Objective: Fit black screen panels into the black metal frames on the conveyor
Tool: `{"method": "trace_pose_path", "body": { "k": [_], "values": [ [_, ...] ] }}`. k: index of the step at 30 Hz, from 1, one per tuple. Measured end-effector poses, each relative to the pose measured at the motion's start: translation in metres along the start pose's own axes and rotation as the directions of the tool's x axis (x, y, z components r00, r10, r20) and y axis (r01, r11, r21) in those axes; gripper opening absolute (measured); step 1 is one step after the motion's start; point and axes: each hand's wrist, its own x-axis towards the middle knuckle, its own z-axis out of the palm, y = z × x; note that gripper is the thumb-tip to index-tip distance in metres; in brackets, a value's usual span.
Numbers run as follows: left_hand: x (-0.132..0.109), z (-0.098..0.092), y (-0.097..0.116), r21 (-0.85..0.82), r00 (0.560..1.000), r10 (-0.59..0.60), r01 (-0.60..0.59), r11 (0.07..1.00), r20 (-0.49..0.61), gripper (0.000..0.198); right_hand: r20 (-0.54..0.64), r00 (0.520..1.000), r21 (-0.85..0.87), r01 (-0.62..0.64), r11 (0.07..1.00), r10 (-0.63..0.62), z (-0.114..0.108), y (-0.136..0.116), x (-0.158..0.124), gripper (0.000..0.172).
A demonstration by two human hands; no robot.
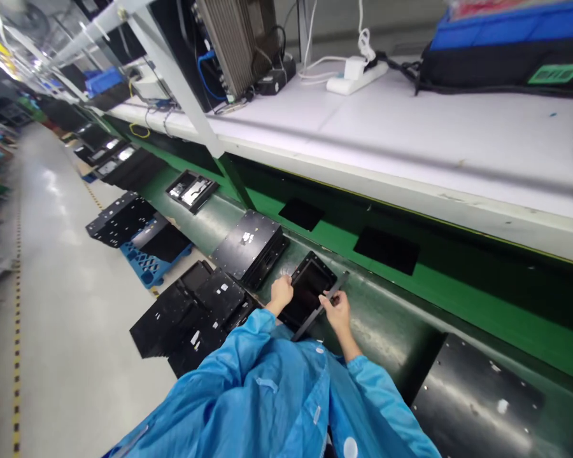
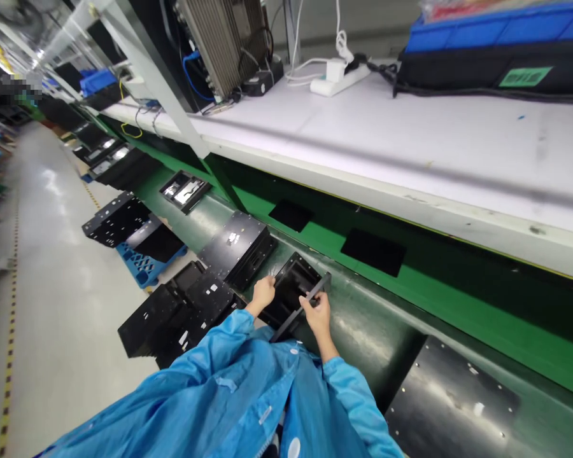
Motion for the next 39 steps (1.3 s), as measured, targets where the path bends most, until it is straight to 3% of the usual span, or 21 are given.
{"method": "trace_pose_path", "body": {
  "k": [3, 5, 7, 11, 13, 15, 17, 19, 21, 24, 26, 28, 31, 33, 35, 39],
  "values": [
    [0.008, -0.01, -0.009, -0.029, 0.993, 0.02, -0.023, 0.999, -0.117, 0.04, -0.023, 0.998, 0.085, -0.048, 0.995, 0.05, -0.026, -0.002, -0.001, 0.054],
    [0.017, -0.032, -0.021, -0.021, 0.98, 0.057, -0.062, 0.998, -0.19, 0.04, -0.058, 0.993, 0.074, -0.097, 0.993, 0.101, -0.046, -0.003, 0.004, 0.055],
    [0.035, -0.069, -0.042, -0.002, 0.958, 0.077, -0.08, 0.997, -0.275, 0.041, -0.129, 0.972, 0.087, -0.187, 0.979, 0.197, -0.065, 0.0, 0.012, 0.054],
    [0.099, -0.154, -0.106, 0.009, 0.906, 0.037, -0.036, 0.999, -0.422, 0.043, -0.288, 0.858, 0.142, -0.401, 0.905, 0.425, -0.099, 0.02, 0.028, 0.054],
    [0.133, -0.183, -0.139, -0.018, 0.903, 0.018, -0.029, 0.999, -0.428, 0.041, -0.342, 0.832, 0.011, -0.462, 0.887, 0.437, -0.111, 0.032, 0.033, 0.051],
    [0.16, -0.198, -0.164, -0.04, 0.919, -0.01, -0.006, 0.999, -0.395, 0.041, -0.405, 0.826, -0.256, -0.515, 0.818, 0.393, -0.119, 0.041, 0.037, 0.047],
    [0.177, -0.203, -0.18, -0.021, 0.932, -0.039, 0.033, 0.999, -0.36, 0.039, -0.446, 0.832, -0.529, -0.542, 0.653, 0.33, -0.121, 0.047, 0.039, 0.047],
    [0.19, -0.205, -0.185, 0.032, 0.925, -0.043, 0.059, 0.998, -0.376, 0.034, -0.446, 0.845, -0.687, -0.535, 0.492, 0.296, -0.119, 0.05, 0.039, 0.048],
    [0.208, -0.21, -0.175, 0.086, 0.903, -0.011, 0.053, 0.995, -0.43, 0.032, -0.441, 0.853, -0.755, -0.521, 0.399, 0.279, -0.114, 0.051, 0.038, 0.051],
    [0.266, -0.22, -0.128, 0.126, 0.911, 0.115, -0.07, 0.99, -0.395, 0.035, -0.482, 0.835, -0.77, -0.548, 0.326, 0.265, -0.105, 0.054, 0.036, 0.056],
    [0.323, -0.22, -0.08, 0.124, 0.94, 0.219, -0.192, 0.973, -0.26, 0.041, -0.532, 0.797, -0.737, -0.602, 0.307, 0.285, -0.101, 0.057, 0.036, 0.055],
    [0.38, -0.211, -0.03, 0.142, 0.959, 0.268, -0.255, 0.957, -0.088, 0.061, -0.578, 0.752, -0.682, -0.659, 0.317, 0.318, -0.098, 0.061, 0.034, 0.055],
    [0.434, -0.182, 0.022, 0.249, 0.977, 0.175, -0.201, 0.947, 0.123, 0.096, -0.606, 0.729, -0.62, -0.684, 0.385, 0.318, -0.091, 0.062, 0.018, 0.057],
    [0.448, -0.163, 0.035, 0.321, 0.98, 0.111, -0.159, 0.933, 0.164, 0.104, -0.621, 0.722, -0.587, -0.686, 0.429, 0.306, -0.082, 0.056, 0.002, 0.052],
    [0.456, -0.15, 0.033, 0.348, 0.981, 0.141, -0.181, 0.92, 0.136, 0.104, -0.639, 0.7, -0.534, -0.702, 0.471, 0.318, -0.074, 0.048, -0.013, 0.043],
    [0.46, -0.142, 0.024, 0.375, 0.961, 0.276, -0.259, 0.89, 0.009, 0.088, -0.698, 0.59, -0.372, -0.783, 0.499, 0.405, -0.064, 0.036, -0.033, 0.032]
  ]
}}
